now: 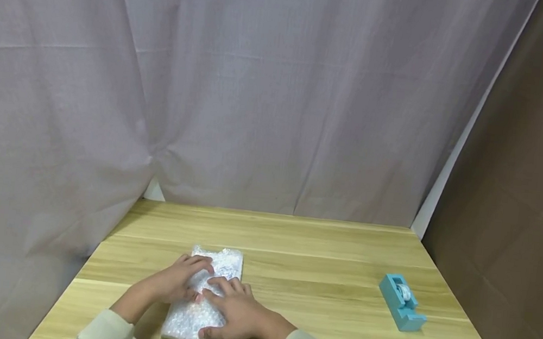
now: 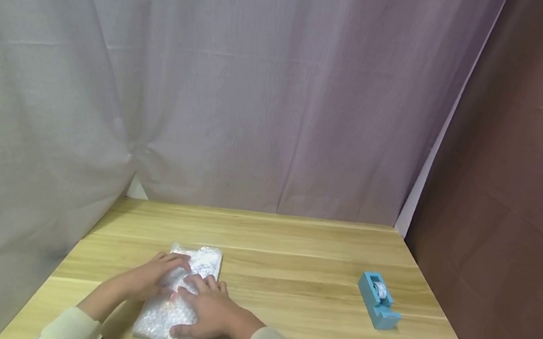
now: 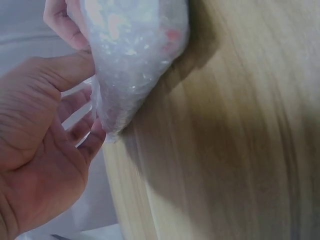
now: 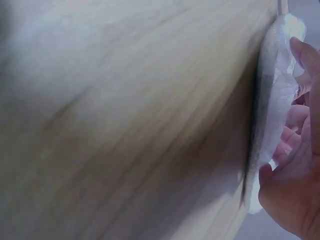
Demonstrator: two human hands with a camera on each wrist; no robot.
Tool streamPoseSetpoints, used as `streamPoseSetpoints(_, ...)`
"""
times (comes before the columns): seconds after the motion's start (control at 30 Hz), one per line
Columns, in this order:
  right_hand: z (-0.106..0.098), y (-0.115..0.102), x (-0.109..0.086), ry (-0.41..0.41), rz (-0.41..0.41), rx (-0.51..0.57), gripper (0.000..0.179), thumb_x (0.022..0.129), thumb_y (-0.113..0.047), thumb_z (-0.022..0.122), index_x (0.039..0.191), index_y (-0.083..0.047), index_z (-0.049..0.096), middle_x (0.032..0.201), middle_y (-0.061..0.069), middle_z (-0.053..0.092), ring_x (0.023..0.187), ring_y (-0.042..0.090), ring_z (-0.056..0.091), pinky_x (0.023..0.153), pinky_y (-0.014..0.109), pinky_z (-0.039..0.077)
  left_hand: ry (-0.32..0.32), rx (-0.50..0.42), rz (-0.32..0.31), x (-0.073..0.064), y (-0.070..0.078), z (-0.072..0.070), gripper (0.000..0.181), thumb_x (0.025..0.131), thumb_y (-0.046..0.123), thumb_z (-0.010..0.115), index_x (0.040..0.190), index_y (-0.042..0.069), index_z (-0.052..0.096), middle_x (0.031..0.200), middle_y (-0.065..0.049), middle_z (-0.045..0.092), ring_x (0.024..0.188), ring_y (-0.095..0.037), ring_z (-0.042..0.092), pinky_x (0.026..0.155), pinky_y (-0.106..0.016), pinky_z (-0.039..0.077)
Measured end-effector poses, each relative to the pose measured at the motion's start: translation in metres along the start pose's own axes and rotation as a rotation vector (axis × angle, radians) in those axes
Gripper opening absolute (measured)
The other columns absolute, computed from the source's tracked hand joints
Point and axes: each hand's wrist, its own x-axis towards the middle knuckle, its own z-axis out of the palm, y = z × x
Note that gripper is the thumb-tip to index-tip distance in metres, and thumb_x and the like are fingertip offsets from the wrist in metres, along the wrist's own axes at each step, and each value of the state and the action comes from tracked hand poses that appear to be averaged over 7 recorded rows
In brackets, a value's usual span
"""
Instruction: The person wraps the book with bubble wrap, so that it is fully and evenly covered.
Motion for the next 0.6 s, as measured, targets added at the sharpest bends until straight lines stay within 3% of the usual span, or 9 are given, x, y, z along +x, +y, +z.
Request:
streamPoseSetpoints(0.17, -0.01, 0.002, -0.009, -0.004, -0.015, 0.005, 0.092, 0.104, -0.079, 0.052, 0.174, -0.021, 0.036, 0.182, 0.005, 0.029, 0.16, 0.033, 0.038, 0.123, 0.068, 0.045, -0.018, -0.036, -0.01, -0.002, 0.0, 0.001, 0.064, 0.095, 0.028, 0.084, 0.151, 0.012, 0.059, 0.171, -0.026, 0.045, 0.152, -0.064, 0.04, 0.119, -0.088, 0.032)
streamPoseSetpoints(0.27, -0.018, 0.004, -0.018, 0.039, 0.005, 0.019, 0.089, 0.106, -0.077, 0.048, 0.173, -0.021, 0.038, 0.181, 0.007, 0.033, 0.162, 0.037, 0.039, 0.123, 0.074, 0.044, -0.018, -0.049, -0.021, -0.004, 0.0, 0.001, 0.062, 0.101, 0.024, 0.079, 0.158, 0.013, 0.056, 0.172, -0.025, 0.043, 0.155, -0.063, 0.038, 0.12, -0.088, 0.03)
streamPoseSetpoints(0.47, -0.033, 0.012, -0.037, 0.193, 0.109, 0.043, 0.08, 0.11, -0.07, 0.048, 0.171, -0.018, 0.042, 0.175, 0.01, 0.044, 0.16, 0.037, 0.046, 0.127, 0.066, 0.045, 0.025, -0.091, -0.047, -0.009, 0.003, 0.002, 0.053, 0.109, 0.028, 0.068, 0.159, 0.014, 0.056, 0.173, -0.029, 0.039, 0.157, -0.065, 0.032, 0.117, -0.091, 0.031)
streamPoseSetpoints(0.6, -0.037, 0.024, -0.05, 0.251, 0.162, 0.007, 0.076, 0.111, -0.067, 0.05, 0.171, -0.02, 0.044, 0.175, 0.011, 0.045, 0.161, 0.039, 0.045, 0.13, 0.066, 0.04, 0.073, -0.046, -0.058, -0.01, 0.009, 0.006, 0.054, 0.114, 0.038, 0.062, 0.16, 0.011, 0.056, 0.172, -0.031, 0.04, 0.156, -0.063, 0.034, 0.118, -0.087, 0.036)
